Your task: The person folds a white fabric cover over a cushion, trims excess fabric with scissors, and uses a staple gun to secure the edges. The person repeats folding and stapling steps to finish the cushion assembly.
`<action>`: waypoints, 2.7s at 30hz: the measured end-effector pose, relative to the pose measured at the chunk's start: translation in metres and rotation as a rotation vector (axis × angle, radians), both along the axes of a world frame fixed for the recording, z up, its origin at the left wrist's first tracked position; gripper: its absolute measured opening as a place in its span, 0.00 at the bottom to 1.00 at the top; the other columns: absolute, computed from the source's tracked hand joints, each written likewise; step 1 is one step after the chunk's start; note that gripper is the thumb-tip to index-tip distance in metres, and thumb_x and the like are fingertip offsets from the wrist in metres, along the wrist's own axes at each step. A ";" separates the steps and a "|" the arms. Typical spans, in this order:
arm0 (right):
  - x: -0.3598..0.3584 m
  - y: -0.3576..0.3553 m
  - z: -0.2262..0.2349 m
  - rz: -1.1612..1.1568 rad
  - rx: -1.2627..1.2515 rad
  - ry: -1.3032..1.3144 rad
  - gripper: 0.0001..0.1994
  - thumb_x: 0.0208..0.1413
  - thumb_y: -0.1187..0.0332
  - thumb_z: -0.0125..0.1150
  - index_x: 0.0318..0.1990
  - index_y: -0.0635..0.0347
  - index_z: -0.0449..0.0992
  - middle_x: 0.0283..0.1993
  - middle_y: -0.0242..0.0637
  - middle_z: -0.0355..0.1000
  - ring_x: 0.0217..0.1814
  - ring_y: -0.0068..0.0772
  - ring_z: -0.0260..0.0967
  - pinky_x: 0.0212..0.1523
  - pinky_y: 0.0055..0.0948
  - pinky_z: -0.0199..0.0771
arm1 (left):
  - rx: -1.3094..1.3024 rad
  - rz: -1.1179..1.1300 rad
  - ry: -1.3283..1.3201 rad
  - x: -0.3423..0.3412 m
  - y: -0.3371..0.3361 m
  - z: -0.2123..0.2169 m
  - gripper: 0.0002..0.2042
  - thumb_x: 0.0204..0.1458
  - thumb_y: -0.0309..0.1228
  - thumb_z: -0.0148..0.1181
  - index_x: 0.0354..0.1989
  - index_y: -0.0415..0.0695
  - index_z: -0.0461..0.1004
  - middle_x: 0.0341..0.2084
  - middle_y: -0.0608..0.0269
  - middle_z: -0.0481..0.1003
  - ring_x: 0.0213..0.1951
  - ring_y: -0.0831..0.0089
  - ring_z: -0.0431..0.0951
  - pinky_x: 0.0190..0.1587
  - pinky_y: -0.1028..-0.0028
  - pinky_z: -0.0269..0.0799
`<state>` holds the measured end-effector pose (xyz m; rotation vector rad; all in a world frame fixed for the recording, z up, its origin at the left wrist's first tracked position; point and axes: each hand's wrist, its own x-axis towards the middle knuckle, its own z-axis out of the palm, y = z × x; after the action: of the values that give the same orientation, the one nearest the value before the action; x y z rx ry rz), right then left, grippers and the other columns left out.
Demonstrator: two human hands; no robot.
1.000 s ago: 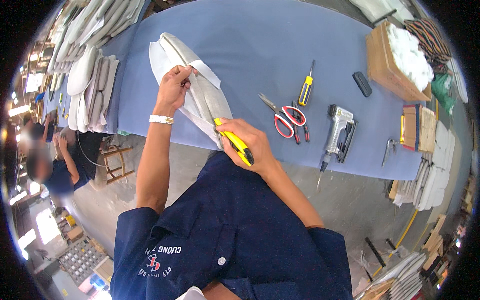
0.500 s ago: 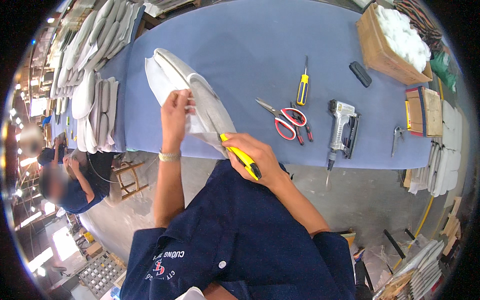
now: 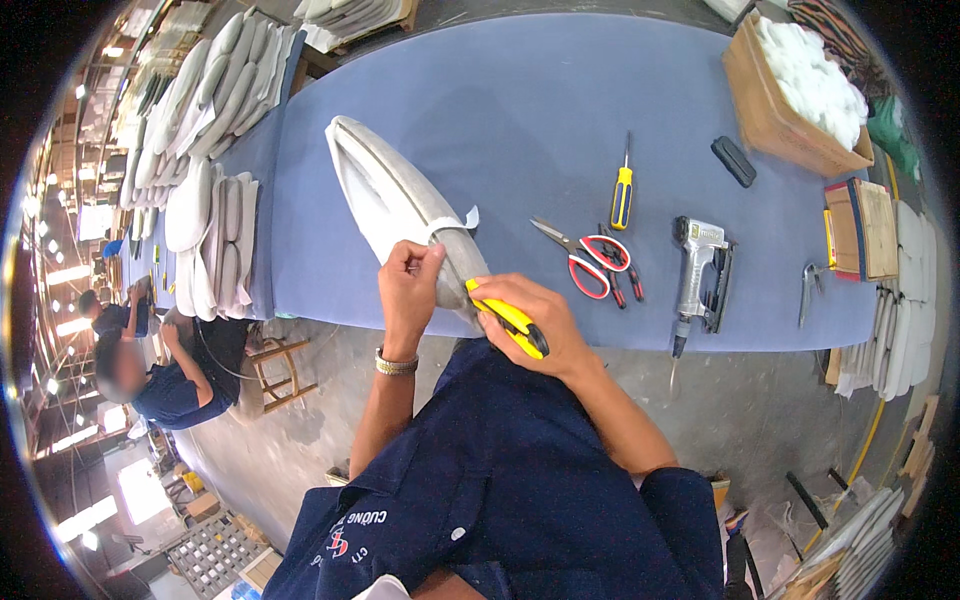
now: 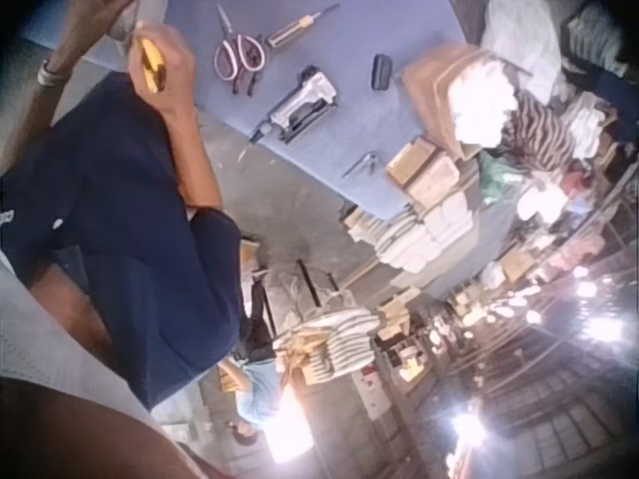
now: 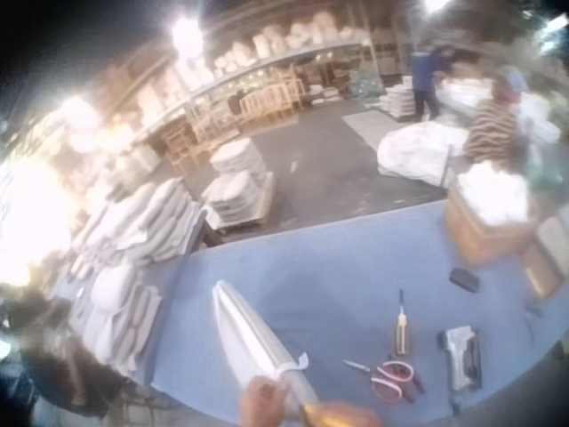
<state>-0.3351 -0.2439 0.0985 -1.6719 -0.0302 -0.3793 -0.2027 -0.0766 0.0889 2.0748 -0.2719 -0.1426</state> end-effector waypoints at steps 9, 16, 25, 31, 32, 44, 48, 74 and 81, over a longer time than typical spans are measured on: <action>0.035 -0.012 0.007 -0.105 0.017 -0.088 0.12 0.56 0.79 0.65 0.49 0.64 0.81 0.52 0.48 0.81 0.54 0.41 0.81 0.55 0.33 0.78 | -0.668 0.125 0.554 0.011 0.016 -0.018 0.11 0.64 0.31 0.65 0.28 0.46 0.74 0.23 0.72 0.71 0.27 0.84 0.67 0.34 0.81 0.62; 0.052 0.002 -0.005 -0.088 -0.072 -0.112 0.13 0.56 0.79 0.65 0.50 0.65 0.82 0.53 0.48 0.81 0.56 0.41 0.80 0.57 0.33 0.78 | -0.650 0.127 0.602 0.010 0.013 -0.014 0.11 0.65 0.31 0.62 0.28 0.48 0.73 0.22 0.73 0.72 0.26 0.85 0.68 0.30 0.82 0.62; 0.044 0.006 -0.004 -0.037 -0.095 -0.065 0.13 0.55 0.80 0.63 0.49 0.65 0.81 0.53 0.50 0.81 0.54 0.44 0.81 0.55 0.33 0.79 | -0.729 0.165 0.618 0.010 0.015 -0.021 0.12 0.62 0.31 0.66 0.26 0.48 0.73 0.20 0.74 0.70 0.24 0.85 0.66 0.29 0.81 0.60; 0.027 0.008 -0.005 -0.026 -0.094 -0.037 0.13 0.55 0.79 0.66 0.48 0.60 0.80 0.53 0.47 0.81 0.52 0.45 0.81 0.51 0.35 0.81 | -0.825 0.214 0.709 0.011 0.017 -0.015 0.13 0.63 0.32 0.65 0.25 0.49 0.71 0.22 0.73 0.71 0.26 0.82 0.68 0.31 0.79 0.62; 0.023 0.009 -0.003 -0.025 -0.094 -0.026 0.13 0.54 0.79 0.65 0.48 0.61 0.80 0.52 0.48 0.81 0.52 0.45 0.81 0.52 0.34 0.80 | -0.843 0.210 0.709 0.012 0.017 -0.015 0.13 0.63 0.32 0.64 0.24 0.49 0.71 0.22 0.72 0.71 0.27 0.82 0.68 0.32 0.78 0.63; 0.000 0.013 0.003 -0.046 -0.150 0.039 0.13 0.54 0.80 0.65 0.47 0.64 0.81 0.54 0.51 0.81 0.53 0.44 0.81 0.53 0.33 0.80 | -0.918 0.149 0.764 0.010 0.015 -0.012 0.12 0.64 0.30 0.63 0.26 0.48 0.72 0.25 0.71 0.73 0.30 0.80 0.70 0.38 0.76 0.67; -0.004 0.013 -0.003 -0.076 -0.161 0.021 0.14 0.54 0.79 0.67 0.48 0.61 0.80 0.55 0.49 0.80 0.52 0.46 0.82 0.51 0.34 0.82 | -0.963 0.141 0.736 0.007 0.004 0.002 0.11 0.64 0.29 0.63 0.27 0.47 0.73 0.26 0.71 0.74 0.31 0.80 0.70 0.39 0.77 0.65; -0.015 -0.086 -0.011 -0.427 -0.286 0.866 0.16 0.59 0.59 0.69 0.47 0.61 0.82 0.45 0.49 0.82 0.46 0.50 0.82 0.49 0.40 0.80 | -0.356 -0.008 0.231 0.042 -0.001 0.000 0.11 0.63 0.32 0.67 0.32 0.39 0.78 0.26 0.77 0.71 0.30 0.87 0.63 0.33 0.80 0.60; -0.039 -0.158 -0.084 -0.752 -0.718 0.638 0.23 0.54 0.56 0.72 0.53 0.60 0.78 0.45 0.45 0.81 0.48 0.49 0.80 0.49 0.47 0.78 | -0.579 0.150 0.255 0.038 0.046 -0.010 0.11 0.63 0.31 0.66 0.29 0.41 0.75 0.26 0.77 0.70 0.32 0.85 0.65 0.36 0.80 0.61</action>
<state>-0.3741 -0.4015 0.0144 -2.4168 1.0686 -0.3922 -0.1644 -0.0303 0.0790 1.4756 0.0048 -0.2079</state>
